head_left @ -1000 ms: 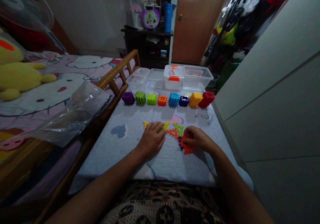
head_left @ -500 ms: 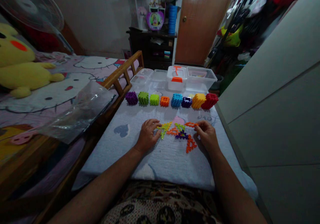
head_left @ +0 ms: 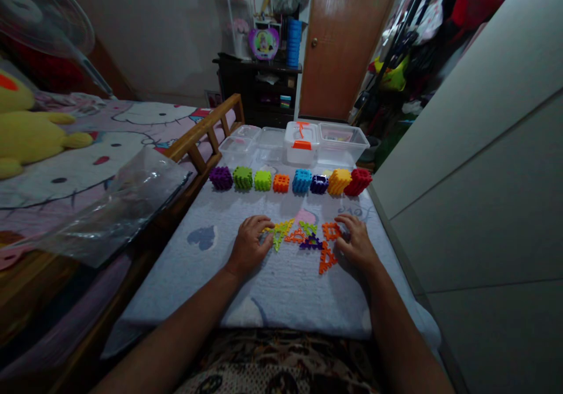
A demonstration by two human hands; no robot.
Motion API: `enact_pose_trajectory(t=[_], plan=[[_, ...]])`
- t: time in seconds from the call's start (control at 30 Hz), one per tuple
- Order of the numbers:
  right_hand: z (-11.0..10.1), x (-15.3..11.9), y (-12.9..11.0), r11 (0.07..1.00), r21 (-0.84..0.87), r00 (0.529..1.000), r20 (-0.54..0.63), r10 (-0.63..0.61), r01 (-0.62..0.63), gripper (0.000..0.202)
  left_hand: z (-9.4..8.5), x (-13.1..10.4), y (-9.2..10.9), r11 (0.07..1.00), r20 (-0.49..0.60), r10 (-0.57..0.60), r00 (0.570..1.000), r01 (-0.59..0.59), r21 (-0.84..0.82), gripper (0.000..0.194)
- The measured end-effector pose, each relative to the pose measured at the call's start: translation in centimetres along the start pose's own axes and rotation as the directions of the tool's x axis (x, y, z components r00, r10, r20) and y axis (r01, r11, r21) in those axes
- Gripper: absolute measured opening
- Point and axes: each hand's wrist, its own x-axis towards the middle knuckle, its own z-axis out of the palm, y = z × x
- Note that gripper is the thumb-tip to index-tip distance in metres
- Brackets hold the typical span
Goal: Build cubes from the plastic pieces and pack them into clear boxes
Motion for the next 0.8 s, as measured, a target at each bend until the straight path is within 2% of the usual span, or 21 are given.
enact_pose_trajectory(t=[0.1,0.17,0.3,0.43,0.53,0.63,0.73,0.8], plan=[[-0.5,0.3,-0.1,0.992,-0.118,0.989,0.137,0.051,-0.035,0.057,-0.1,0.0,0.1,1.0,-0.013,-0.027,1.0,0.027,0.002,0.014],[-0.8,0.8,-0.4,0.983,-0.183,0.972,0.224,0.067,-0.025,0.057,-0.2,0.0,0.3,0.998,-0.017,-0.055,0.998,0.055,0.034,0.014],[-1.6,2.3,-1.0,0.952,-0.296,0.934,0.356,0.041,0.071,0.051,-0.4,0.0,0.8,0.986,-0.062,-0.124,0.99,0.129,0.101,0.015],[-2.4,3.7,-1.5,0.909,-0.392,0.899,0.435,0.045,0.144,0.038,-0.4,0.0,0.5,0.976,-0.118,-0.186,0.975,0.198,0.092,0.017],[-3.0,5.0,-2.7,0.893,-0.411,0.924,0.383,-0.012,0.182,0.036,-0.5,0.1,-0.1,0.979,-0.138,-0.195,0.971,0.201,0.024,0.015],[-3.2,7.1,-5.2,0.894,-0.375,0.951,0.275,-0.144,0.244,0.04,-0.5,0.3,-0.7,0.982,-0.163,-0.184,0.969,0.175,-0.066,0.015],[-2.5,10.0,-8.7,0.876,-0.346,0.936,0.223,-0.272,0.337,0.043,-0.6,0.3,-1.0,0.977,-0.198,-0.201,0.959,0.181,-0.114,0.015],[-1.7,12.1,-10.8,0.859,-0.364,0.93,0.22,-0.296,0.36,0.042,-0.6,0.3,-1.1,0.971,-0.217,-0.222,0.95,0.197,-0.134,0.015]])
